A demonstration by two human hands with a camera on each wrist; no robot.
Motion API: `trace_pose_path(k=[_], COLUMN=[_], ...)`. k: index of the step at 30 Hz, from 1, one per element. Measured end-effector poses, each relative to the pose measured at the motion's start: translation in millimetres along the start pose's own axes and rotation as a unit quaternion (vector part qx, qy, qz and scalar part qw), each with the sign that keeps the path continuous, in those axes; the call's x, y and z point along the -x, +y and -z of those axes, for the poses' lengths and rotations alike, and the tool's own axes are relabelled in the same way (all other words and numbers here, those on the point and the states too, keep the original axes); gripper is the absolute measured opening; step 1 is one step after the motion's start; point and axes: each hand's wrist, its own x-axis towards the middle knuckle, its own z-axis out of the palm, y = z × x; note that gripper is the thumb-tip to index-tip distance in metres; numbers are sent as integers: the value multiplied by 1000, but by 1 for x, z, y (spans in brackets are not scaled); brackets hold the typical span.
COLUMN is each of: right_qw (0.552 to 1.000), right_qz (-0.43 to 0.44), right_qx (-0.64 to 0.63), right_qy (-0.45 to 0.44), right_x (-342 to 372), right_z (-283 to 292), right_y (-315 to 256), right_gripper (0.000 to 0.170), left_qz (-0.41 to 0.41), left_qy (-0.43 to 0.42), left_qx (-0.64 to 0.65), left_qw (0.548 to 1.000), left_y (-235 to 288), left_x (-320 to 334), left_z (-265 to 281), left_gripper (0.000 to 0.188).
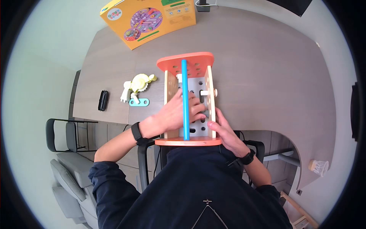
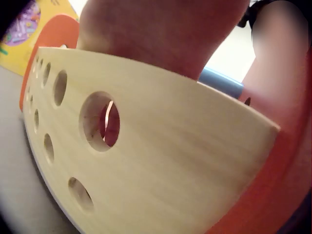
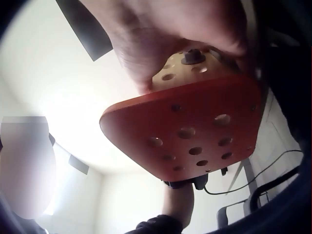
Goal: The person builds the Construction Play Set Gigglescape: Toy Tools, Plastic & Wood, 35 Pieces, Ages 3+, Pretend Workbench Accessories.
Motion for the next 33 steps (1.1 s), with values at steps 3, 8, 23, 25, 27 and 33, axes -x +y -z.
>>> trace_pose_path(k=[3,8,23,25,27,33], right_qw=[998,976,356,359,348,334], right_qz=[61,175,454,438,430,434], right_qx=[31,113,811,821,830,834], right_qy=[15,60,94,73,71,71], right_x=[2,14,-17,-25,-31,-49], right_z=[1,8,1,0,-1,9], right_y=[-24,-78,-96,-87,-77,-46], right_gripper=[88,102,65,66,67,68], left_qz=[22,112,287,315,328,337], left_qy=[69,177,303,312,319,353], left_qx=[-106,44,669,672,681,662], left_qw=[992,977,615,594,572,568], left_y=[2,-10,-30,-30,-30,-52], left_x=[11,46,71,70,70,74], left_z=[42,104,14,-1,-9,-58], left_gripper=[27,23,66,68,71,67])
